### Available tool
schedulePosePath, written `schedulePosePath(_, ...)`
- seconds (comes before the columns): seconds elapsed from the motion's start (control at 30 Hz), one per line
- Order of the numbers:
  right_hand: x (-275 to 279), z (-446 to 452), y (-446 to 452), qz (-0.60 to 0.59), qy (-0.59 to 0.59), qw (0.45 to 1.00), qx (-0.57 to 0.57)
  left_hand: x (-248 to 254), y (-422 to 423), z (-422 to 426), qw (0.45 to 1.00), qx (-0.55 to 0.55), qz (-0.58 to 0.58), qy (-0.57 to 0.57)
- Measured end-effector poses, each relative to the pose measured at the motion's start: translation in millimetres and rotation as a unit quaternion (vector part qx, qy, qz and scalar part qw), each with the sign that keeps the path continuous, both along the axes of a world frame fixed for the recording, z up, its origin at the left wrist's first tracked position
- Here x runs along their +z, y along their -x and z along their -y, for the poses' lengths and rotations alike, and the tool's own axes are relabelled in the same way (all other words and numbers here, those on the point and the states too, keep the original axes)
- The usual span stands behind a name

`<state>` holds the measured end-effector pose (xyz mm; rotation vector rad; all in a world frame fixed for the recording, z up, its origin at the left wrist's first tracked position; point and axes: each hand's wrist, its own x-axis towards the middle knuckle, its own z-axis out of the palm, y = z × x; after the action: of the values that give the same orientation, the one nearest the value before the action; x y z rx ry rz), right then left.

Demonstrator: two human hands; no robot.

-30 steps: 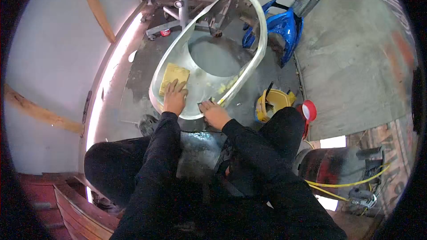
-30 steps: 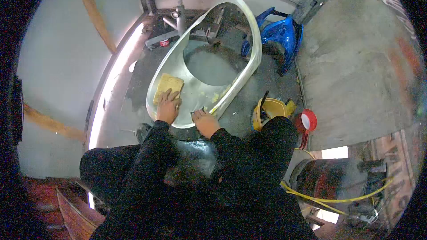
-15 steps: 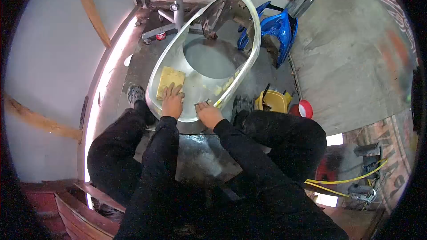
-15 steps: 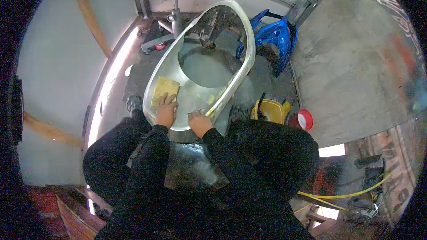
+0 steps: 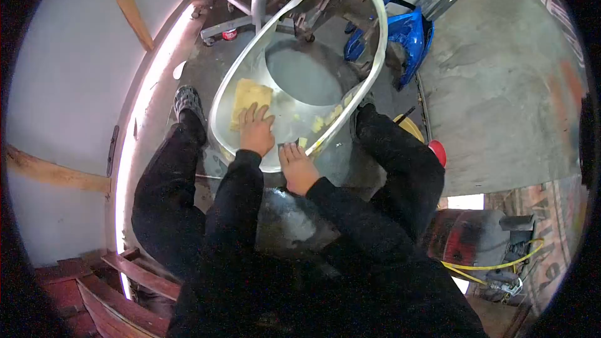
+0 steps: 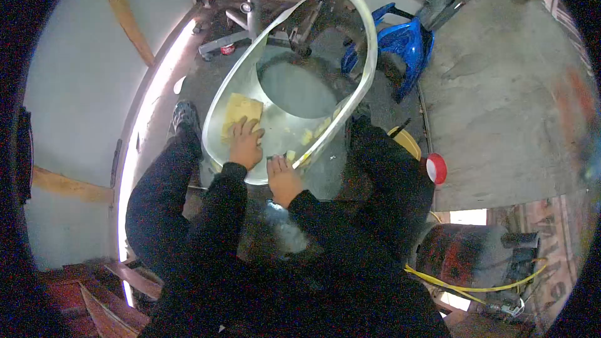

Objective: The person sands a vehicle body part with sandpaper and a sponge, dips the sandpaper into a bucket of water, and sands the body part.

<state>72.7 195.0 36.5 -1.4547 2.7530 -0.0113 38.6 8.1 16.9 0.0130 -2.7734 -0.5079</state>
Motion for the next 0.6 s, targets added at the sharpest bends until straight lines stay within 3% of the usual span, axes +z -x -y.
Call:
schedulePosePath(0.1, 40.2, -7.9, 13.0, 0.231, 0.020, 0.972, -0.031, 13.3, 12.5, 6.0, 0.997, -0.011, 0.078, 0.013)
schedulePosePath(0.17, 29.0, -15.0, 37.6, 0.145, -0.068, 0.986, -0.045, 27.6, 22.6, -1.3, 0.991, 0.012, 0.135, 0.021)
schedulePosePath(0.23, 37.3, -9.9, 40.5, 0.077, -0.103, 0.990, -0.060, 38.2, 42.0, -4.8, 0.974, 0.031, 0.195, 0.115)
schedulePosePath(0.27, 35.1, -11.3, 25.2, 0.129, -0.015, 0.991, -0.019, 38.9, 59.6, 0.4, 0.959, -0.006, 0.242, 0.149)
schedulePosePath(0.3, 30.8, -13.8, 25.9, 0.129, -0.014, 0.991, -0.014, 41.2, 73.0, 6.4, 0.939, -0.044, 0.288, 0.181)
schedulePosePath(0.5, 22.2, -10.8, 42.2, 0.131, -0.040, 0.989, -0.061, 26.9, 71.4, 15.4, 0.953, -0.097, 0.245, 0.149)
schedulePosePath(0.53, 21.8, -7.4, 15.8, 0.116, -0.036, 0.993, 0.005, 26.0, 74.3, 16.0, 0.947, -0.103, 0.267, 0.144)
schedulePosePath(0.6, 35.1, -14.8, 32.8, 0.128, -0.023, 0.991, 0.024, 25.6, 77.6, 18.0, 0.944, -0.104, 0.279, 0.145)
